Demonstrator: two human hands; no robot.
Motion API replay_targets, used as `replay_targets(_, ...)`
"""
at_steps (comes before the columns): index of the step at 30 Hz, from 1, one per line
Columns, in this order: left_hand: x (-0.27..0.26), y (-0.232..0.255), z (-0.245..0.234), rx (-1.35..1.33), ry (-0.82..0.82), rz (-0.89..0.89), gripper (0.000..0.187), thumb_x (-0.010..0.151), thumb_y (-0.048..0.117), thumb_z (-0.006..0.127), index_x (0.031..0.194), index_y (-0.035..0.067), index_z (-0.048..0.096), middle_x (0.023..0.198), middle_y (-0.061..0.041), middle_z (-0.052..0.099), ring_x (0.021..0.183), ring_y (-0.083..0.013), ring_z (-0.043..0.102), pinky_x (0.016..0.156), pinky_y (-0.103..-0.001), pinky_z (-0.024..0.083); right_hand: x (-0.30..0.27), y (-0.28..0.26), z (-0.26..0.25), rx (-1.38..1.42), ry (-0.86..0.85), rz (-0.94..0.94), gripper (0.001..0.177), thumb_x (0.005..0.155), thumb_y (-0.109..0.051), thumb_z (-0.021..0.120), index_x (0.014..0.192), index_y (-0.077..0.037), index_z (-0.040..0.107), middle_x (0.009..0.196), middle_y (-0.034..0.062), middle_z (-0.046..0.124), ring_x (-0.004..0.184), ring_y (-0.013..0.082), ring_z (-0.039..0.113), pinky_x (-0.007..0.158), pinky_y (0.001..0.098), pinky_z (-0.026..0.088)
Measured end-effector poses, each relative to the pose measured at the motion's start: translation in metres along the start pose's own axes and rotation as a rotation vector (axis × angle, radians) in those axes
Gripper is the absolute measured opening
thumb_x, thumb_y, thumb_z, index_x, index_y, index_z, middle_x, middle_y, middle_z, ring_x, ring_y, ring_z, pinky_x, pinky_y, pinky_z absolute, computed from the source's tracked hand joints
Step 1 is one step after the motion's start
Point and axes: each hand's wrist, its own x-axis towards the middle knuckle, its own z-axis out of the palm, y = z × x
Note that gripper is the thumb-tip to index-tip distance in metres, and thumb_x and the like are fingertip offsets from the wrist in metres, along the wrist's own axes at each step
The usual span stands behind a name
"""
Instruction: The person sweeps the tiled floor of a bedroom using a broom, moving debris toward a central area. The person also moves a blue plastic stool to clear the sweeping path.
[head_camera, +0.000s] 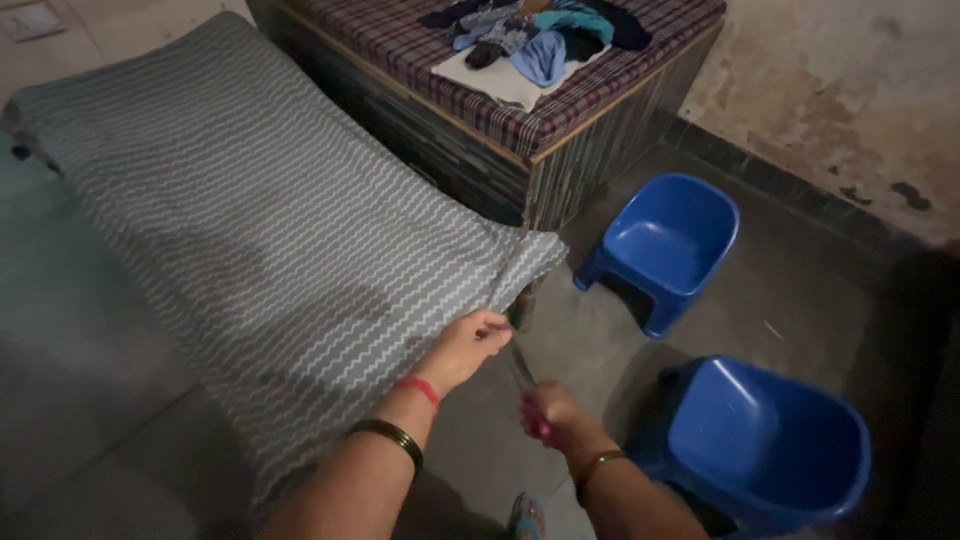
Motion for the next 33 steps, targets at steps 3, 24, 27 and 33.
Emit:
replay_targets(3,-0.002,0.006,0.003,-0.020,-0.012,-0.038,0.045,0.092,0.030,0.071,0.129,0.005,0.064,0.103,-0.010,0.073,0.091,-0.0173,0.069,0.083,-0.032,0.055,0.040,-0.001,0.008,-0.010,0.115,-0.005,0.024,0.096,-0.016,0.056,0.076,-0.003,0.055,0.059,0.0102,0.049,0.047,0.0244,0.050,0.038,0.0365,0.039)
replay_targets(24,-0.005,-0.048,-0.006,-0.099,0.106,-0.147,0.043,0.092,0.029,0.072,0.127,0.005,0.066,0.108,-0.008,0.073,0.098,-0.0150,0.069,0.088,-0.030,0.054,-0.008,-0.119,0.005,-1.175,-0.022,0.084,0.045,0.082,-0.005,0.065,0.126,-0.010,0.058,0.073,0.0174,0.060,0.050,0.0230,0.056,0.041,0.0400,0.043)
replay_targets(27,0.001,-0.057,-0.014,-0.084,0.163,-0.162,0.041,0.092,0.028,0.072,0.126,0.006,0.067,0.100,-0.009,0.074,0.092,-0.0155,0.068,0.084,-0.030,0.054,-0.023,-0.117,-0.008,-1.185,-0.052,0.028,0.054,0.081,-0.007,0.065,0.134,-0.018,0.061,0.077,0.0143,0.066,0.053,0.0206,0.060,0.044,0.0377,0.049)
replay_targets(33,-0.005,-0.049,-0.038,-0.136,0.169,-0.055,0.038,0.094,0.028,0.069,0.124,0.004,0.067,0.101,-0.007,0.075,0.090,-0.0163,0.072,0.083,-0.029,0.057,-0.056,-0.118,-0.039,-1.139,0.136,0.085,0.061,0.083,-0.006,0.066,0.140,-0.019,0.048,0.088,0.0194,0.070,0.062,0.0314,0.070,0.052,0.0445,0.056)
